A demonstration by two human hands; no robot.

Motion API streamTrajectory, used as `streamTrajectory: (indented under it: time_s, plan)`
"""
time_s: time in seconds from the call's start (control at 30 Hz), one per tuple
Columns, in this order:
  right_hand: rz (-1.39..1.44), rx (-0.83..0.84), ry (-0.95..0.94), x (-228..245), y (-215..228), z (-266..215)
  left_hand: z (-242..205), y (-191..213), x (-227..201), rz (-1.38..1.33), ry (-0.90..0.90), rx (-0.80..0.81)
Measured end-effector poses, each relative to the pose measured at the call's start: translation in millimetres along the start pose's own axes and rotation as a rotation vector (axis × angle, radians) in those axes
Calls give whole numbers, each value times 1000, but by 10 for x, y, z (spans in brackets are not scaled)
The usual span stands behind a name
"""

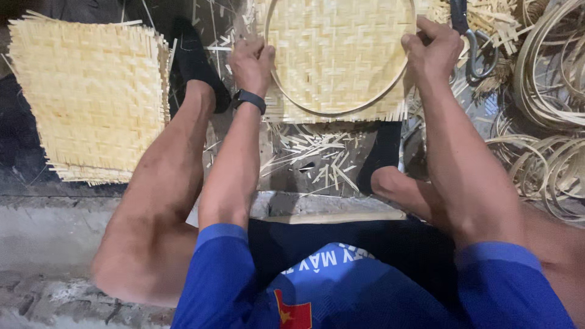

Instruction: The person sits on the floor and repeatedly assembles round woven trays. They place a woven mat on a wooden mold, fit a circular rim around it, and trim the excess mat material with scissors. The finished trays are stacked on the floor.

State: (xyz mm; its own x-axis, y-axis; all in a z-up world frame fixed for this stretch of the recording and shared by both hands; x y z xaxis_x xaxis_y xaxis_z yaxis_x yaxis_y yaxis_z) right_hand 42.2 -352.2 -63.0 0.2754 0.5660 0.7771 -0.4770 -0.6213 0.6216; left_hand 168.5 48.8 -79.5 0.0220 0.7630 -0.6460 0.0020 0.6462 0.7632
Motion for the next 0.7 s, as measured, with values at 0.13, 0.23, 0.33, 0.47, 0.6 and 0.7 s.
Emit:
streamTrajectory:
  time_s: [0.13,0.23,0.33,0.47,0.6,0.7]
  plan:
    - [32,-13,-114,15,36,-31,38,115,-74,-111,67,-12]
    - [36,16,-172,-54,65,-7,36,84,-88,-152,75,-38]
    - [60,47,-170,-142,28,-39,-25,55,19,-144,101,-80]
    - [58,-35,-67,-182,7,-23,50,-41,178,-205,277,-18]
    - [-28,-82,38,-153,25,-17,79,-211,341,-402,455,152]
    - [47,14,-155,-237,-5,-26,77,-250,449,-364,476,182]
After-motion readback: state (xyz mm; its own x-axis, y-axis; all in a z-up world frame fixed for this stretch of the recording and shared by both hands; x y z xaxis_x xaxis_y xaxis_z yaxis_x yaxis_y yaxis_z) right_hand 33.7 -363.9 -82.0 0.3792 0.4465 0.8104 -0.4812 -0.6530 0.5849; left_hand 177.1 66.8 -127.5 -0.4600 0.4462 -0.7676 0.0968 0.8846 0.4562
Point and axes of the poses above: each hand's wrist, its own z-axis towards the middle knuckle, its own y-axis out of the back of the hand, x = y × z, the point moved 7 cm from there along z, towards the middle knuckle, and after that the axes turned 5 degrees about -x, right-handed, at the moved point
